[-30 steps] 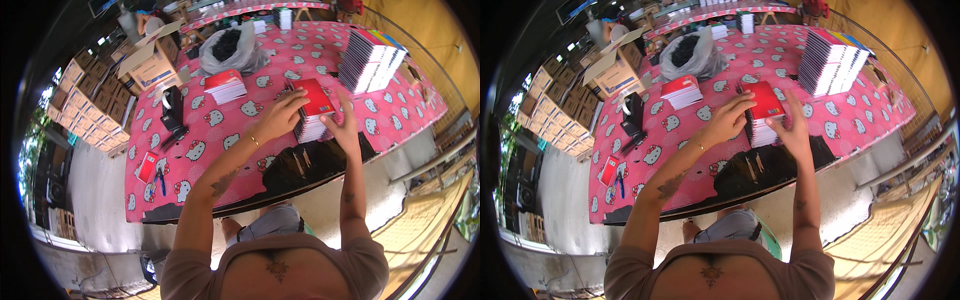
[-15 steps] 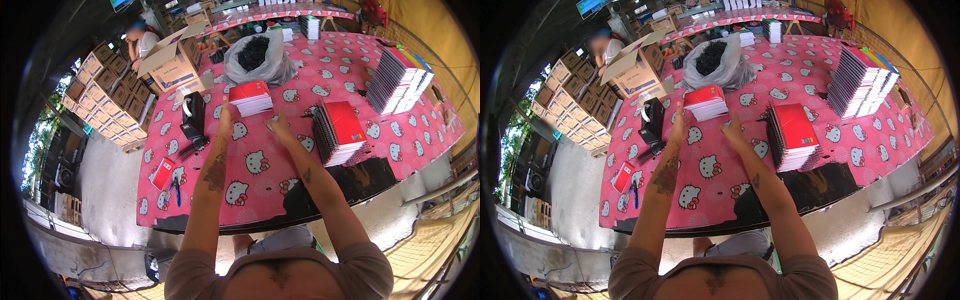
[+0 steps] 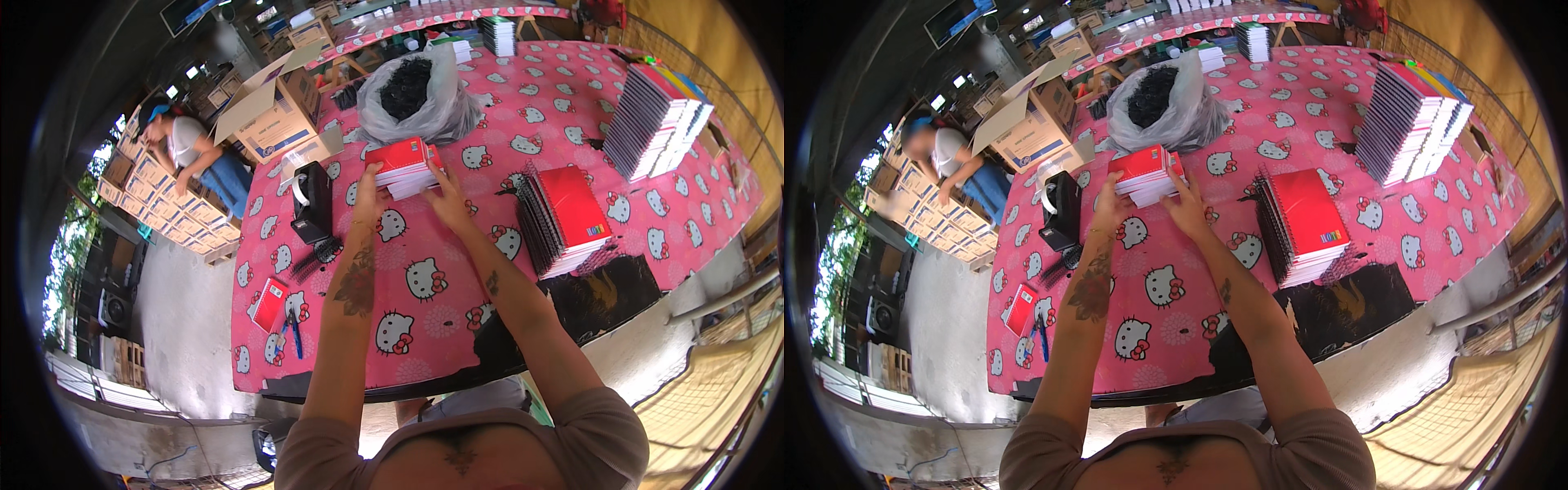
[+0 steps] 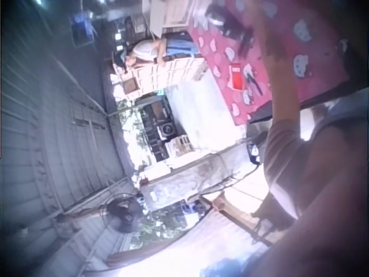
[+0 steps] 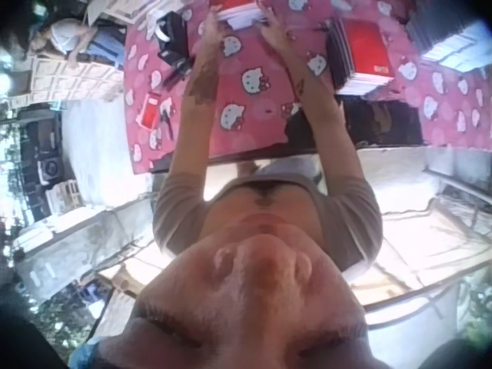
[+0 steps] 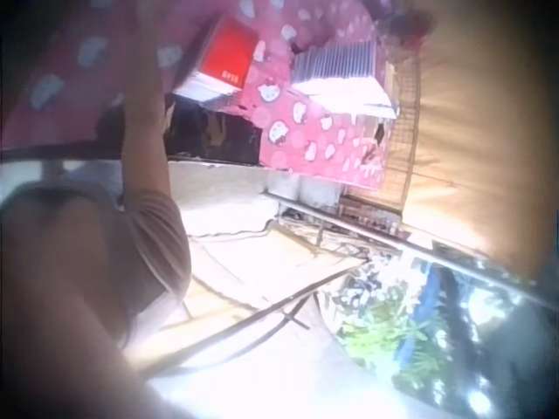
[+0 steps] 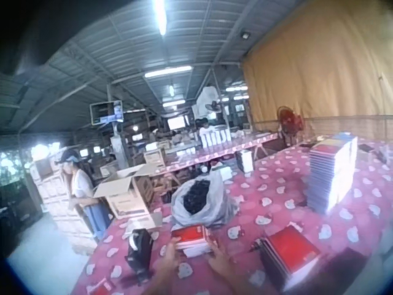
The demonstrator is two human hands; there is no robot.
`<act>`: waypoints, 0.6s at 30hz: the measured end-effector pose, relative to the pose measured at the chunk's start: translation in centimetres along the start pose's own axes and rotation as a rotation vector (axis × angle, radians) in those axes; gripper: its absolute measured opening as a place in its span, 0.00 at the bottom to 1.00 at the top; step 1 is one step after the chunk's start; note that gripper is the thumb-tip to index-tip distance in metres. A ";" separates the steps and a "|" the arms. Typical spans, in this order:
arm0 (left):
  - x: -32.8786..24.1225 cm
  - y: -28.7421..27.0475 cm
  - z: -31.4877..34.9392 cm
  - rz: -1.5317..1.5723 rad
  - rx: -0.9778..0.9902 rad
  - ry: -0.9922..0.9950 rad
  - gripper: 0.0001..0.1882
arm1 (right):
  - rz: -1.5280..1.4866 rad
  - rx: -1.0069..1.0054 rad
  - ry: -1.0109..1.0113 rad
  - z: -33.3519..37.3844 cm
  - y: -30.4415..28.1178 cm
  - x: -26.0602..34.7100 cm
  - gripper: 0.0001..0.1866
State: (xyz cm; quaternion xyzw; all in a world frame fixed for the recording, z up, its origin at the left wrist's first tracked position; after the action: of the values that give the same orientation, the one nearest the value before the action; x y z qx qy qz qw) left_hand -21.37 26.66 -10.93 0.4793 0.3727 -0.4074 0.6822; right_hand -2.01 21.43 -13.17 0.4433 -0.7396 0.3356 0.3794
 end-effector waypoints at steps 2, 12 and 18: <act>0.9 1.7 0.4 -0.027 0.007 -0.018 0.37 | 0.016 -0.074 0.053 -0.2 -0.9 -1.5 0.40; 0.3 -0.4 -0.1 0.013 -0.039 -0.019 0.39 | 0.048 -0.123 -0.003 0.5 -0.8 0.1 0.29; 0.5 -0.5 0.8 -0.025 -0.078 0.002 0.38 | -0.032 -0.263 0.171 0.7 -1.7 -0.1 0.23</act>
State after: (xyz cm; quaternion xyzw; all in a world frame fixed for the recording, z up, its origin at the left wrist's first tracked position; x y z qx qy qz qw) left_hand -21.54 25.63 -11.38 0.4481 0.3951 -0.4005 0.6948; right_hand -0.64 20.25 -13.30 0.3715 -0.7349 0.2663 0.5010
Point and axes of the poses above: each hand's wrist, its own z-axis away from the middle knuckle, its own y-axis out of the palm, x = y × z, the point moved 5 cm from there along -z, towards the middle knuckle, and after that the axes turned 9 degrees about -x, right-handed, at the moved point
